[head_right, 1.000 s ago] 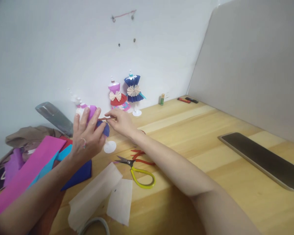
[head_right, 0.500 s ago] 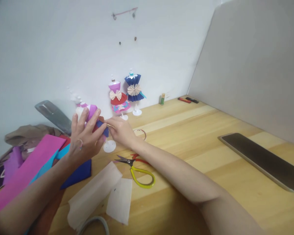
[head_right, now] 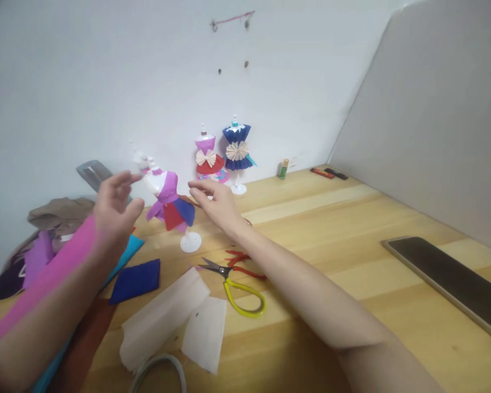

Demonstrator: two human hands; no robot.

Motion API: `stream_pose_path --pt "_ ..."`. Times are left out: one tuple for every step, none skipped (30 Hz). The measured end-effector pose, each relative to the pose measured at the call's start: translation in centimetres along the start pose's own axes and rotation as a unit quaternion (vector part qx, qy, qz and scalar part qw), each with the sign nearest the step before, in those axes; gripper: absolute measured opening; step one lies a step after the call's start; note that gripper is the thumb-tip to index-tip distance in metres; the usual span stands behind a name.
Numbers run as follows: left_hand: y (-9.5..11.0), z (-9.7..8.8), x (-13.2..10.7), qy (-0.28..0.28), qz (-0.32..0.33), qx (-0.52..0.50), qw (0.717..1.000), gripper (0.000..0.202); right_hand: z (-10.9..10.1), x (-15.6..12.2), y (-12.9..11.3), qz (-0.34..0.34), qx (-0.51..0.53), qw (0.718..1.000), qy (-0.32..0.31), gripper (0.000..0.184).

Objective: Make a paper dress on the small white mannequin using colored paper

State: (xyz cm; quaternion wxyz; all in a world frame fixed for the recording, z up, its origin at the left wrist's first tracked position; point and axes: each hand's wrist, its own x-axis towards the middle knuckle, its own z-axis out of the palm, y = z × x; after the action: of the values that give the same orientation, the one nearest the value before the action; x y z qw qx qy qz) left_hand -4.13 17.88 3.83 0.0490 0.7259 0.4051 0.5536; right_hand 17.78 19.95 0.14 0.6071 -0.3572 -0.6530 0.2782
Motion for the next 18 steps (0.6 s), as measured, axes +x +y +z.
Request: stream_pose_path --pt "-0.7 0.2 0.6 -0.043 -0.035 -0.035 0.998 0.056 0.3 0.1 -0.1 -0.005 0.003 1.000 -0.018 0.026" --pt "-1.3 0.5 1.0 -0.098 -0.062 -0.067 0.991 0.061 0.7 0.1 -0.1 -0.014 0.003 0.999 -0.037 0.028" --pt "-1.8 0.8 1.4 -0.148 -0.079 -0.096 0.981 0.065 1.0 0.0 0.0 -0.025 0.003 0.998 -0.055 0.030" --pt "-2.2 1.0 1.6 -0.186 -0.085 -0.116 0.972 0.067 1.3 -0.1 0.1 -0.035 0.002 0.997 -0.069 0.031" --pt "-2.4 1.2 1.6 -0.217 -0.088 -0.130 0.964 0.069 1.6 -0.2 0.2 -0.041 -0.001 0.996 -0.078 0.032" --pt "-2.5 1.4 1.6 -0.234 -0.090 -0.131 0.959 0.069 1.7 -0.3 0.4 -0.044 -0.005 0.996 -0.083 0.033" --pt "-2.4 1.6 1.5 -0.241 -0.094 -0.121 0.958 0.068 1.8 -0.4 0.6 -0.043 -0.010 0.995 -0.086 0.033" --pt "-2.2 1.7 1.4 -0.242 -0.100 -0.104 0.959 0.065 1.8 -0.5 0.8 -0.040 -0.015 0.995 -0.091 0.034" --pt "-1.9 1.7 1.2 -0.241 -0.107 -0.082 0.961 0.062 1.8 -0.5 0.9 -0.037 -0.021 0.995 -0.095 0.034" --pt "-1.7 1.8 1.0 -0.242 -0.116 -0.059 0.962 0.060 1.7 -0.6 1.0 -0.034 -0.026 0.994 -0.099 0.034" --pt "-1.4 1.8 0.9 -0.247 -0.123 -0.041 0.960 0.058 1.6 -0.6 1.1 -0.032 -0.029 0.994 -0.101 0.034" --pt "-1.2 1.7 0.7 -0.254 -0.130 -0.027 0.958 0.057 1.5 -0.6 1.1 -0.030 -0.031 0.994 -0.103 0.034" --pt "-1.1 1.7 0.5 -0.262 -0.136 -0.018 0.955 0.056 1.4 -0.7 1.1 -0.028 -0.035 0.993 -0.106 0.034" --pt "-1.0 1.6 0.3 -0.270 -0.142 -0.011 0.952 0.055 1.3 -0.8 1.1 -0.026 -0.040 0.993 -0.111 0.035" --pt "-1.0 1.5 0.2 -0.276 -0.146 -0.004 0.950 0.054 1.1 -0.9 1.1 -0.023 -0.046 0.992 -0.117 0.035" --pt "-1.0 1.4 0.0 -0.282 -0.149 0.003 0.948 0.053 1.0 -1.1 1.2 -0.019 -0.052 0.991 -0.125 0.036" --pt "-1.1 1.2 -0.2 -0.286 -0.151 0.011 0.946 0.054 0.8 -1.3 1.2 -0.016 -0.056 0.989 -0.134 0.038" --pt "-1.2 0.9 -0.3 -0.292 -0.152 0.021 0.944 0.058 0.6 -1.4 1.3 -0.015 -0.059 0.988 -0.141 0.039"
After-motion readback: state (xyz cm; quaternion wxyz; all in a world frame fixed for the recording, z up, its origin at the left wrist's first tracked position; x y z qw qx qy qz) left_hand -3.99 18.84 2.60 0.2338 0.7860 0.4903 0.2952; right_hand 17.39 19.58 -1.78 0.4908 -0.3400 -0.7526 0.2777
